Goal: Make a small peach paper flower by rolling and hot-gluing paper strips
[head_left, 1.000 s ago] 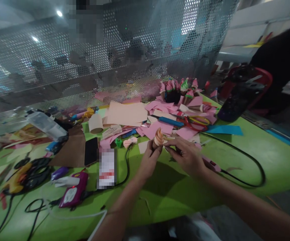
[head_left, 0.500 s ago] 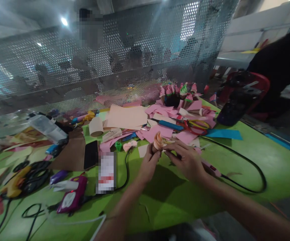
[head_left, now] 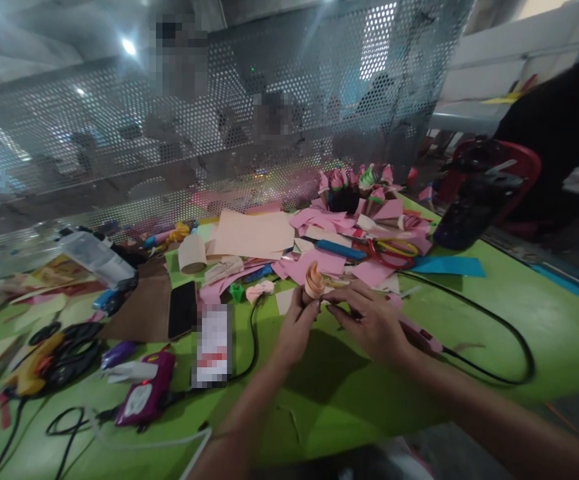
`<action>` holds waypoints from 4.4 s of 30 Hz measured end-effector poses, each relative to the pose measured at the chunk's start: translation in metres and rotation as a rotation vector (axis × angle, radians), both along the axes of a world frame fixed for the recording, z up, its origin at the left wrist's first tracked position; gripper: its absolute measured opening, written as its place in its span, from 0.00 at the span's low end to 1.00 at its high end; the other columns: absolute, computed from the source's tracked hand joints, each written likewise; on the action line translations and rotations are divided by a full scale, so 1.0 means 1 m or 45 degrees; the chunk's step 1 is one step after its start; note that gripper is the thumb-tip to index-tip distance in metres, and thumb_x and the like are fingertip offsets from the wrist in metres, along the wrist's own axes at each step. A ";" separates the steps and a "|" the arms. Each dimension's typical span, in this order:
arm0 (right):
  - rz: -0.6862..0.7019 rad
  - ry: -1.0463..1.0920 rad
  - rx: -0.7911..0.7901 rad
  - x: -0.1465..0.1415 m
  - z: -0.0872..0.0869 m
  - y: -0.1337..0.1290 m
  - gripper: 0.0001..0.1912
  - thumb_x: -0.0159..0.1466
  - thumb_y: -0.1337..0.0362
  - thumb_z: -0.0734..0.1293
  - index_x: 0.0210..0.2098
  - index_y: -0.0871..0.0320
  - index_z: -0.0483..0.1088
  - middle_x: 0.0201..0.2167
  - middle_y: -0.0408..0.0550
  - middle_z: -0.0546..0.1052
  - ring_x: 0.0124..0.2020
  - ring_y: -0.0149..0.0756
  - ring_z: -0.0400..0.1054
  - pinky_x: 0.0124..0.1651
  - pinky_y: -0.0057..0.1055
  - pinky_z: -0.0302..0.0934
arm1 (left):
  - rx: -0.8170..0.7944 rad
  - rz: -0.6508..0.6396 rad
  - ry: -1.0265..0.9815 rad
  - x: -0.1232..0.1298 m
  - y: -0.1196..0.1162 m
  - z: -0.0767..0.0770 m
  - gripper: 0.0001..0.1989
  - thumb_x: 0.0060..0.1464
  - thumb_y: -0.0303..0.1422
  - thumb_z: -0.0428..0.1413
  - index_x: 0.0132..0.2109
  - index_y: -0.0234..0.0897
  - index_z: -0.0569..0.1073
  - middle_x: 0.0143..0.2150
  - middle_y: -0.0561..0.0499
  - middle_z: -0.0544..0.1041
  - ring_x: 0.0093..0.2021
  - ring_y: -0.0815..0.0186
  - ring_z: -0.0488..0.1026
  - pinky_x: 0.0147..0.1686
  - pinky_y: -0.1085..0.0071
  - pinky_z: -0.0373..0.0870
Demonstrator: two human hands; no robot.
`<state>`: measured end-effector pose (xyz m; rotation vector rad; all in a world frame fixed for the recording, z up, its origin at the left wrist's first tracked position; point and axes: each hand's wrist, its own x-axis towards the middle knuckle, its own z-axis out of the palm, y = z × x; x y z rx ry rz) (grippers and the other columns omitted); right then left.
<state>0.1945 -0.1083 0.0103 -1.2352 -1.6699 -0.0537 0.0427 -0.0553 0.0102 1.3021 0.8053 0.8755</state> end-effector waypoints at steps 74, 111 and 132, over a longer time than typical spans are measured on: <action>0.018 -0.011 0.082 0.002 0.000 0.002 0.11 0.66 0.70 0.64 0.45 0.54 0.75 0.40 0.50 0.81 0.42 0.40 0.77 0.46 0.38 0.73 | -0.130 0.028 -0.042 -0.004 0.006 -0.004 0.20 0.51 0.49 0.61 0.40 0.36 0.73 0.28 0.55 0.66 0.28 0.73 0.60 0.29 0.75 0.57; 0.087 -0.064 0.069 0.000 0.000 0.001 0.11 0.66 0.72 0.64 0.44 0.55 0.74 0.38 0.51 0.81 0.40 0.39 0.77 0.41 0.35 0.73 | -0.143 -0.007 -0.081 -0.005 0.006 -0.003 0.24 0.47 0.49 0.62 0.45 0.36 0.74 0.30 0.54 0.68 0.30 0.71 0.62 0.30 0.74 0.56; 0.050 -0.017 0.076 0.004 0.005 0.000 0.11 0.65 0.72 0.64 0.43 0.55 0.75 0.39 0.51 0.81 0.41 0.40 0.77 0.44 0.37 0.73 | -0.164 -0.043 -0.034 -0.007 0.009 -0.004 0.21 0.49 0.47 0.61 0.44 0.36 0.73 0.28 0.54 0.68 0.28 0.71 0.61 0.29 0.73 0.55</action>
